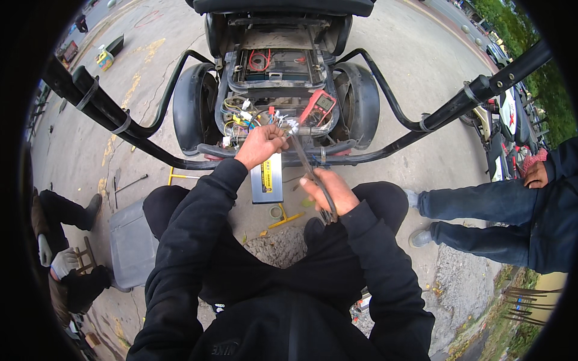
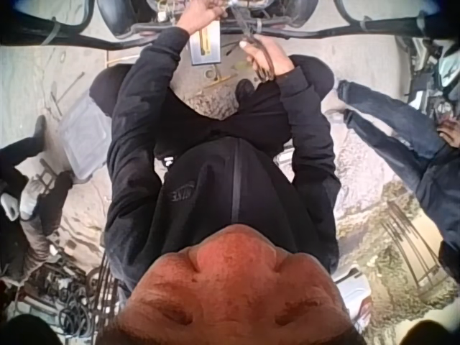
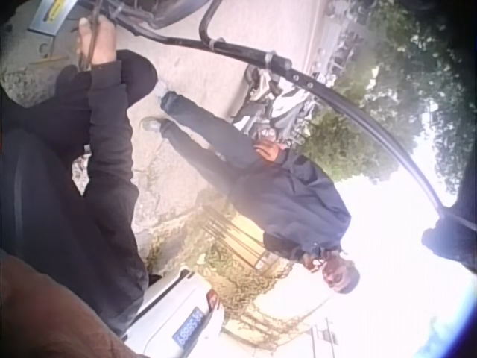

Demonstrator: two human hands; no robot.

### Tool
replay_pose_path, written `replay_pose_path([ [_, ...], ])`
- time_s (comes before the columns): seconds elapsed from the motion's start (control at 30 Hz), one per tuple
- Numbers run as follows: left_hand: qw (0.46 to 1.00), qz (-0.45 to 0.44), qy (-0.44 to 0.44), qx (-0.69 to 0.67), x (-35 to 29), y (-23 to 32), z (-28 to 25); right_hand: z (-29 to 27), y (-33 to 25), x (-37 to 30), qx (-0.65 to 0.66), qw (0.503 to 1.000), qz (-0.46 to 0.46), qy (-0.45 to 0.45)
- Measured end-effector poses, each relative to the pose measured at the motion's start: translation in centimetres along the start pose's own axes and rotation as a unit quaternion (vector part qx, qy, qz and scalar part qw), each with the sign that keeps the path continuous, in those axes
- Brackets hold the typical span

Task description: The person sits on the ground and works on the exposed wiring of a mobility scooter. They use shears to cut wires, strip insulation, and connect wires to a silver control box and other connectors.

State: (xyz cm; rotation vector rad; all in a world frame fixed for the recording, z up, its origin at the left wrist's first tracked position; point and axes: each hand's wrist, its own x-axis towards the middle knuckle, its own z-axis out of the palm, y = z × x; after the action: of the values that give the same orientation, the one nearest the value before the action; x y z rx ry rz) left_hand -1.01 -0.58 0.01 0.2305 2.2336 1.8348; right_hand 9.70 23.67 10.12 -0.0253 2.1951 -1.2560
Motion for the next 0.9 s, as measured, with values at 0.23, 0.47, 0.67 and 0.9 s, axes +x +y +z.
replay_pose_path([
  [0.23, 1.000, -0.001, 0.005, 0.015, -0.14, 0.40, -0.07, 0.10, 0.20, 0.01, 0.003, 1.000, -0.002, -0.009],
  [0.47, 1.000, 0.012, 0.002, 0.007, -0.22, 0.22, -0.09, 0.30, 0.47, 0.02, -0.002, 1.000, -0.012, -0.006],
  [0.67, 1.000, 0.006, 0.006, 0.013, -0.08, 0.11, -0.05, 0.10, 0.10, -0.22, -0.008, 1.000, 0.001, -0.011],
  [0.9, 1.000, 0.010, 0.004, 0.018, -0.08, 0.13, -0.01, 0.22, -0.07, -0.53, -0.017, 1.000, -0.007, -0.010],
])
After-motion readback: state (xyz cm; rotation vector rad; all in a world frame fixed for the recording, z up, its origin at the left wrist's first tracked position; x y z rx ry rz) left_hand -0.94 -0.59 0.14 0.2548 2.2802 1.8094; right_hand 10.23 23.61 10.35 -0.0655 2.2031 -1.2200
